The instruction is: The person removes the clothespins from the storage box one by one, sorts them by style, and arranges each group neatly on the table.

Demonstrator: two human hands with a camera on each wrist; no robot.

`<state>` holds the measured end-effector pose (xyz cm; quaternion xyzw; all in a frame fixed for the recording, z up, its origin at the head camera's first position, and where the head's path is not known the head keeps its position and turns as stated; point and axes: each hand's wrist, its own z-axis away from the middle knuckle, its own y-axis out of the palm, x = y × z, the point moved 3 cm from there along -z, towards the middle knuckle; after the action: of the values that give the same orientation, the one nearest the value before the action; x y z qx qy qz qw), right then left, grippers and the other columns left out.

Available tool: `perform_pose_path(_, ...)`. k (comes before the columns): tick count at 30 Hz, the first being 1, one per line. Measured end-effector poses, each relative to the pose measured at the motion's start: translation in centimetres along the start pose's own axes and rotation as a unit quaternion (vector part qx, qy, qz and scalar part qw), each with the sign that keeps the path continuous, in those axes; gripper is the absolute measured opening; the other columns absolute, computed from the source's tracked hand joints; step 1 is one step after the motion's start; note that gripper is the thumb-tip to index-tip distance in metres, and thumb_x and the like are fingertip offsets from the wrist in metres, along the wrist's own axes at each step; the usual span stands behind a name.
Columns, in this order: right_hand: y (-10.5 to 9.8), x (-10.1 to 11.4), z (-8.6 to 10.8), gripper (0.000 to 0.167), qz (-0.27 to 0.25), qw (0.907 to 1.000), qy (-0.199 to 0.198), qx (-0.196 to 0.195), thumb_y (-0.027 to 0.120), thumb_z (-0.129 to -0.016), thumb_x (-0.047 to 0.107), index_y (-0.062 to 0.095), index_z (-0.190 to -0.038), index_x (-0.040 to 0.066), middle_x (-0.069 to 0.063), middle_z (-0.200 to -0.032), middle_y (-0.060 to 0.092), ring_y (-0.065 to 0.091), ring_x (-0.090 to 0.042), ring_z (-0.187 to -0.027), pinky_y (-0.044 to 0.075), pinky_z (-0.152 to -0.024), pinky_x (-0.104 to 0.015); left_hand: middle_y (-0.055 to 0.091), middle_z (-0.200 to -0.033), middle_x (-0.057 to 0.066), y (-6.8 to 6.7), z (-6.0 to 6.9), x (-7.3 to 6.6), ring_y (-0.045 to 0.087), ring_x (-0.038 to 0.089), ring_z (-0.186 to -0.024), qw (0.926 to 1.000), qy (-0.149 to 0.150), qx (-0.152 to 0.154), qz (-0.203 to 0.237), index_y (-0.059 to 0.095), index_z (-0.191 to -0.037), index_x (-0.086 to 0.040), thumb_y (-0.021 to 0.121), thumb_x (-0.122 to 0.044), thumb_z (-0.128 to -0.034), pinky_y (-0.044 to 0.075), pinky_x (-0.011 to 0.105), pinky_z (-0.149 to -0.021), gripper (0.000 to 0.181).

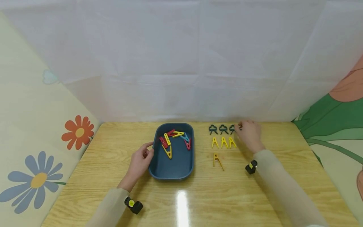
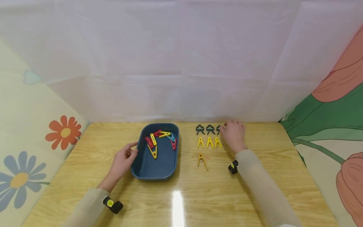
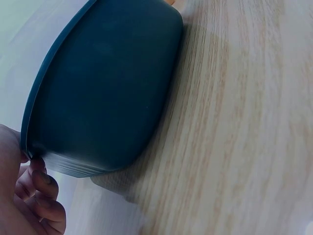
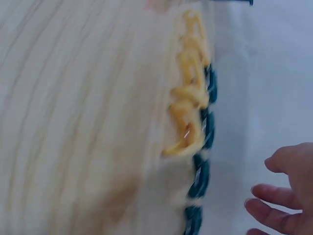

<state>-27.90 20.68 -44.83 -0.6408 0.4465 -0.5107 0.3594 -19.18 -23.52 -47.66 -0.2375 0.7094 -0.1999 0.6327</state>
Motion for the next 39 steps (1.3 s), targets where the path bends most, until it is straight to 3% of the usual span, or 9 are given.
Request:
perform_pose_path(6, -0.4, 3.6, -0.5, 0.033, -0.028, 0.9979, -0.057, 0.016, 0.063, -0.102, 0.027, 0.072, -0.110, -0.004, -0.020, -0.107, 0.073, 0.065, -0.038, -0.100, 0.044, -0.098, -0.056, 0.056, -0.078, 0.007, -0.1, 0.0, 0.0, 0.048, 0.016, -0.061, 1.0000, 0.003, 0.003, -0.002, 0.062, -0.138, 0.000, 0.059, -0.011, -0.1047, 0.039, 0.025, -0.053, 0.035)
perform_pose_path(12, -0.5, 7.1, -0.9, 0.032, -0.014, 0.9926, -0.113, 0.043, 0.064, -0.103, 0.028, 0.073, -0.115, 0.000, -0.017, -0.109, 0.074, 0.064, -0.036, -0.103, 0.046, -0.097, -0.053, 0.056, -0.077, 0.006, -0.2, 0.0, -0.2, 0.046, 0.011, -0.058, 0.9999, 0.014, -0.003, -0.001, 0.062, -0.137, 0.002, 0.059, -0.010, -0.1041, 0.038, 0.024, -0.052, 0.035)
perform_pose_path(22, 0.6, 12.7, -1.1, 0.030, 0.011, 0.9708, -0.230, 0.068, 0.070, -0.101, 0.032, 0.074, -0.116, 0.006, -0.010, -0.107, 0.073, 0.062, -0.030, -0.101, 0.048, -0.094, -0.049, 0.056, -0.076, 0.005, -0.2, 0.1, -0.3, 0.047, 0.013, -0.058, 1.0000, 0.008, -0.004, 0.000, 0.063, -0.137, 0.001, 0.059, -0.010, -0.1040, 0.038, 0.024, -0.052, 0.035)
perform_pose_path(27, 1.8, 15.5, -0.8, 0.030, 0.036, 0.9519, -0.291, 0.090, 0.070, -0.101, 0.035, 0.073, -0.119, 0.011, -0.007, -0.115, 0.072, 0.062, -0.030, -0.112, 0.046, -0.102, -0.049, 0.056, -0.076, 0.006, -0.2, 0.1, -0.2, 0.047, 0.013, -0.058, 1.0000, 0.006, -0.003, 0.001, 0.063, -0.137, 0.002, 0.059, -0.009, -0.1039, 0.038, 0.024, -0.052, 0.035)
perform_pose_path(31, 3.0, 17.6, -0.5, 0.030, 0.042, 0.9309, -0.341, 0.124, 0.068, -0.102, 0.034, 0.072, -0.123, 0.013, -0.006, -0.119, 0.071, 0.059, -0.030, -0.115, 0.043, -0.106, -0.050, 0.056, -0.077, 0.006, -0.1, 0.2, -0.2, 0.047, 0.015, -0.060, 1.0000, -0.004, 0.001, 0.002, 0.062, -0.138, 0.000, 0.059, -0.010, -0.1044, 0.038, 0.024, -0.052, 0.035)
perform_pose_path(39, 5.4, 20.6, 0.1, 0.032, 0.079, 0.8904, -0.403, 0.196, 0.066, -0.103, 0.035, 0.071, -0.130, 0.018, -0.001, -0.125, 0.069, 0.056, -0.026, -0.120, 0.041, -0.107, -0.046, 0.056, -0.078, 0.007, -0.2, 0.2, -0.4, 0.049, 0.016, -0.060, 1.0000, -0.003, -0.001, 0.003, 0.062, -0.138, 0.000, 0.059, -0.010, -0.1043, 0.039, 0.025, -0.052, 0.036)
